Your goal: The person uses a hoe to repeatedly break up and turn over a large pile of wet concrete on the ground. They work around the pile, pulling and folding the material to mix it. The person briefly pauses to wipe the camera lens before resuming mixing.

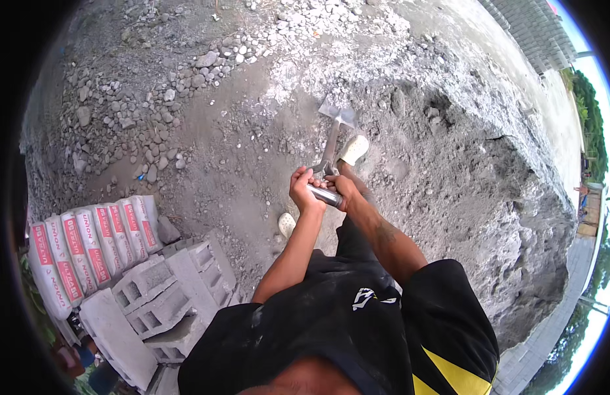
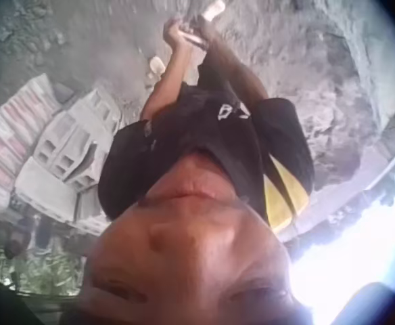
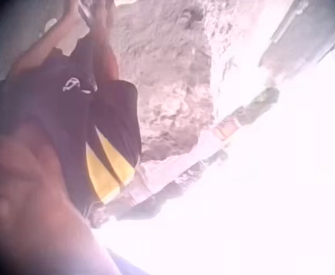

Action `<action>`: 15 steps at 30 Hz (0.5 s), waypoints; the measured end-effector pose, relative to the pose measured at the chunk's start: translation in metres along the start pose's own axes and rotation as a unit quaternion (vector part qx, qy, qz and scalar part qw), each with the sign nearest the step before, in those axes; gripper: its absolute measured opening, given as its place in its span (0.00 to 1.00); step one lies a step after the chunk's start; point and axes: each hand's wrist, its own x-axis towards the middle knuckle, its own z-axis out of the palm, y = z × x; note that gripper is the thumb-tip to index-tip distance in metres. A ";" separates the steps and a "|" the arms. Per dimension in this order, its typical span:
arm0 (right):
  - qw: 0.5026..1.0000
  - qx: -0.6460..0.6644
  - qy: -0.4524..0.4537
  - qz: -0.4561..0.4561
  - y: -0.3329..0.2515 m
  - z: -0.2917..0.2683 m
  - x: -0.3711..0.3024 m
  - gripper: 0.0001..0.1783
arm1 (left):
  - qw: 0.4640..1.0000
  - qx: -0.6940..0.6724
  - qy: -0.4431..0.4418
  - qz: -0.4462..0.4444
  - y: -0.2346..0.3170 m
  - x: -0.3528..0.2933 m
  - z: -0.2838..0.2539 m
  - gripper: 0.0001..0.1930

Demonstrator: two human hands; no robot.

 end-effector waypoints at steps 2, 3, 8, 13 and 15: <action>0.998 0.018 0.055 -0.003 0.011 0.008 -0.004 0.08 | 1.000 -0.010 0.006 -0.003 0.011 -0.012 0.005 0.08; 1.000 0.021 0.010 0.001 -0.023 0.020 0.015 0.08 | 1.000 -0.002 -0.020 0.013 0.021 0.007 0.040 0.07; 0.992 -0.114 0.023 -0.049 -0.065 0.022 0.109 0.08 | 0.998 0.050 -0.027 0.033 0.002 0.097 0.066 0.06; 0.876 -0.424 0.200 -0.116 -0.018 0.072 0.198 0.18 | 0.963 0.237 0.009 0.128 0.070 0.182 0.019 0.04; 0.800 -0.518 0.215 -0.214 0.008 0.075 0.182 0.17 | 0.961 0.245 0.061 0.113 0.071 0.202 -0.029 0.06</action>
